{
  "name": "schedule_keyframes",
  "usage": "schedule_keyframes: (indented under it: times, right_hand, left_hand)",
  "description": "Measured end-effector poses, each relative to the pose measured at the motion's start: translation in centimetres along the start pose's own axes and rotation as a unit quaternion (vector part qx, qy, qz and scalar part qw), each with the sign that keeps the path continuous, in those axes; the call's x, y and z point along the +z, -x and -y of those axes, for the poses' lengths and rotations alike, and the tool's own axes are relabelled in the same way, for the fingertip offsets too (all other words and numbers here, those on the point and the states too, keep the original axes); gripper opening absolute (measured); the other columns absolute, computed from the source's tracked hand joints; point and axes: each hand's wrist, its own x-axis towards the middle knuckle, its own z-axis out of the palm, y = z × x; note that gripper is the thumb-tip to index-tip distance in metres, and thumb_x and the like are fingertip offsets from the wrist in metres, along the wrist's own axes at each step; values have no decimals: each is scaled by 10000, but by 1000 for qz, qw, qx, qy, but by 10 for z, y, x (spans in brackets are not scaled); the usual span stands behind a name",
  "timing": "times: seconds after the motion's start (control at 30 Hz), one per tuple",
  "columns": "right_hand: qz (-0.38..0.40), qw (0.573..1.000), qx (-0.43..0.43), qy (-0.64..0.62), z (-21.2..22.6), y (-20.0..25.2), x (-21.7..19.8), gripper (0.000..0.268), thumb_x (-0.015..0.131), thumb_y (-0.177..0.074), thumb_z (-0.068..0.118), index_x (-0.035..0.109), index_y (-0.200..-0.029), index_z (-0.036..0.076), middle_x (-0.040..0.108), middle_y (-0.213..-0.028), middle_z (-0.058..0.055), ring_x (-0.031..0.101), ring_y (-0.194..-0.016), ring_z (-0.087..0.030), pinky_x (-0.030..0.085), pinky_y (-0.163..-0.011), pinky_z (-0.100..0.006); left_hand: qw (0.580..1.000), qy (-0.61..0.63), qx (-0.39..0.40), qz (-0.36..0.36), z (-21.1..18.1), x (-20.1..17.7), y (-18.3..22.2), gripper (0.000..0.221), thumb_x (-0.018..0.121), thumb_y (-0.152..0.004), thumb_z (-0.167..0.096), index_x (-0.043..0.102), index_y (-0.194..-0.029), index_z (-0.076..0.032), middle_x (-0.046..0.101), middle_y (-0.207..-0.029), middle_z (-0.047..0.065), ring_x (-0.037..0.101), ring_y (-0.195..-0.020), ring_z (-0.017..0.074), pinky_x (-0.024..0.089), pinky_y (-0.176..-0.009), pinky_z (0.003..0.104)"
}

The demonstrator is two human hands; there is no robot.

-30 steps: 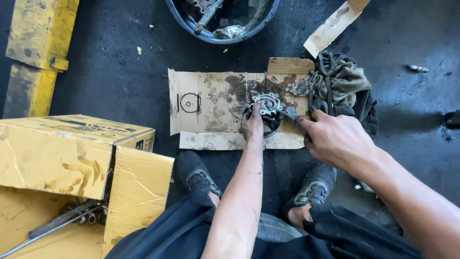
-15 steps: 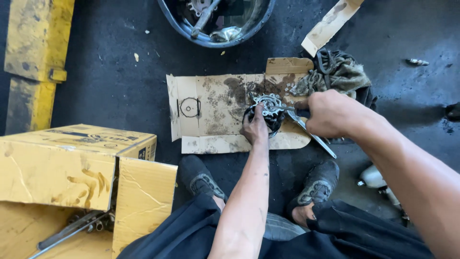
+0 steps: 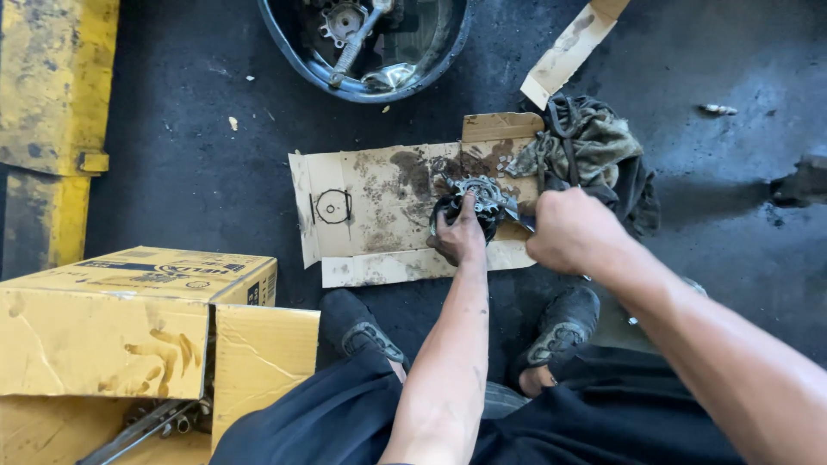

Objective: Disassembling a mechanical pump using hand tools on a garage floor

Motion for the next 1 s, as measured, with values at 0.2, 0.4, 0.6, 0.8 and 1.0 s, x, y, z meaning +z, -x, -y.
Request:
schedule_keyframes:
  times: [0.2, 0.4, 0.6, 0.8, 1.0]
  right_hand:
    - [-5, 999, 22, -34, 12, 38, 9, 419, 636, -743, 270, 814, -1097, 133, 778, -1038, -233, 748, -965, -479, 615, -843, -571]
    - [-20, 998, 0, -54, 13, 44, 33, 560, 560, -794, 205, 683, -1340, 211, 723, -1164, -199, 734, -1008, -495, 601, -901, -588]
    - [-23, 998, 17, -64, 10, 43, 48, 576, 585, -805, 246, 652, -1376, 231, 719, -1185, -179, 734, -1015, -490, 601, -899, -594]
    - [-30, 997, 19, -65, 16, 48, 48, 585, 578, -821, 217, 632, -1403, 237, 704, -1177, -196, 732, -1011, -493, 600, -894, -599]
    - [-60, 996, 2, -69, 13, 40, 66, 659, 586, -804, 228, 577, -1463, 217, 706, -1127, -210, 734, -992, -496, 600, -871, -607]
  left_hand:
    - [999, 49, 4, -8, 15, 11, -6, 610, 824, -705, -572, 715, -1184, -211, 700, -1173, 175, 665, -1158, 331, 537, -918, 382]
    - [999, -14, -12, -28, -29, -29, 47, 718, 790, -616, -697, 712, -1189, -272, 704, -1187, 156, 673, -1155, 321, 562, -910, 394]
    - [999, -20, -11, -32, -33, -27, 53, 683, 785, -580, -717, 721, -1126, -312, 660, -1201, 139, 667, -1128, 317, 578, -910, 374]
    - [999, -15, -2, -36, -32, -26, 59, 719, 769, -578, -734, 717, -1127, -272, 513, -1286, 184, 607, -1202, 364, 541, -966, 389]
    - [998, 48, -27, -38, -6, 14, 12, 705, 790, -591, -727, 705, -1171, -336, 646, -1192, 113, 664, -1133, 288, 559, -904, 335]
